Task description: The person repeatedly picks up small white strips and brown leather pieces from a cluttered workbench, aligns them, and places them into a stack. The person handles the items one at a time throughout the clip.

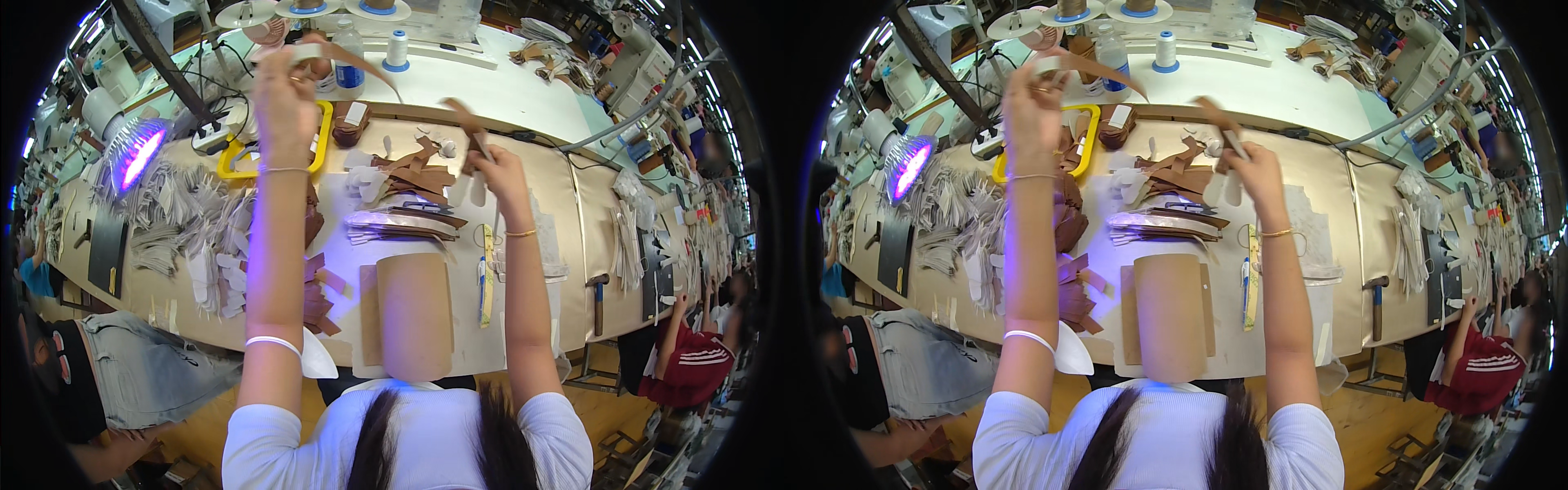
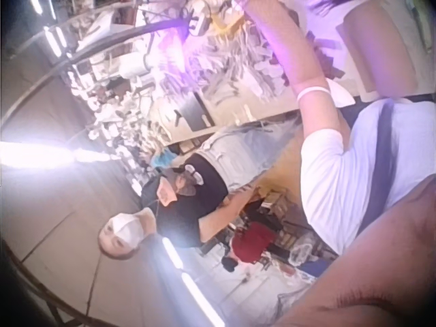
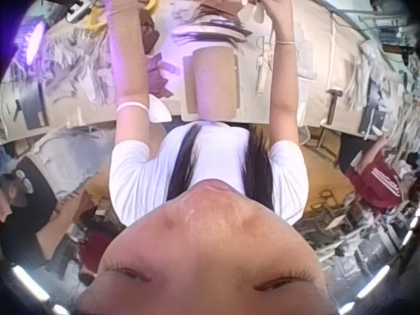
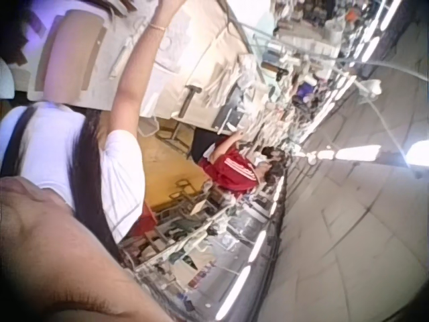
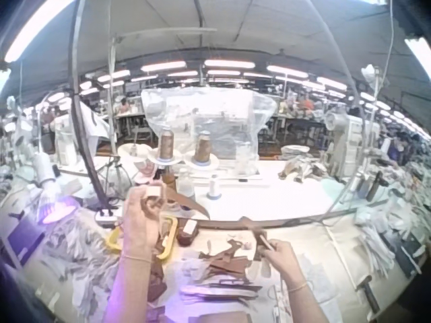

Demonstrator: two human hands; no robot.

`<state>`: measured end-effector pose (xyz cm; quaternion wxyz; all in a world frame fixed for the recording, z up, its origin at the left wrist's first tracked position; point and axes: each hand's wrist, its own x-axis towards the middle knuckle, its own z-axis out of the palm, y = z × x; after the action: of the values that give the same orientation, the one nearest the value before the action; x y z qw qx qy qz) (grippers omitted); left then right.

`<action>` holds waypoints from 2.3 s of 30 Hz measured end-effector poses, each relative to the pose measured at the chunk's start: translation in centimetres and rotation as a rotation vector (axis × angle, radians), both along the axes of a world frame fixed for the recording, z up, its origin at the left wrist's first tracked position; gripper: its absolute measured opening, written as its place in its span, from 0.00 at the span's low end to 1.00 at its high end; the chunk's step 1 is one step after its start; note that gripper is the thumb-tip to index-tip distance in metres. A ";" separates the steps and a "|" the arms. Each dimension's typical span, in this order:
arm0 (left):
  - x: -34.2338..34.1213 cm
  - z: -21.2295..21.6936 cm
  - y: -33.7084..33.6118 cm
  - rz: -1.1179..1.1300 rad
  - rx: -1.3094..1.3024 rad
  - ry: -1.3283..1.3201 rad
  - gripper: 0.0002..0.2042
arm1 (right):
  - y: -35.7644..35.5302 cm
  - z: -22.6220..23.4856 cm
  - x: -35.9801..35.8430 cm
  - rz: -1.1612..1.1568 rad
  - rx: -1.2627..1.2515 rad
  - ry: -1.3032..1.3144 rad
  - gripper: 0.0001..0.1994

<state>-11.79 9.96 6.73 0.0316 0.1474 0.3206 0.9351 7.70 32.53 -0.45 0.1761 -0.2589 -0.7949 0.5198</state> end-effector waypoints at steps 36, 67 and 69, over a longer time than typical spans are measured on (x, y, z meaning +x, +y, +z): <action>2.3 -9.4 -1.1 -0.038 -1.518 0.185 0.22 | 0.4 -2.5 2.0 -0.145 -0.512 0.174 0.32; 24.3 -8.9 -10.9 -0.818 -0.885 -0.404 0.21 | -10.5 3.3 16.6 0.439 -0.429 -0.173 0.06; 24.8 -9.2 -11.2 -0.784 -0.822 -0.462 0.15 | -11.8 3.6 15.5 0.529 -0.358 -0.333 0.07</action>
<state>12.99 -1.20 -2.51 0.4961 0.0237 0.5618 0.6616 23.15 20.74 3.11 -0.1445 -0.1519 -0.7486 0.6290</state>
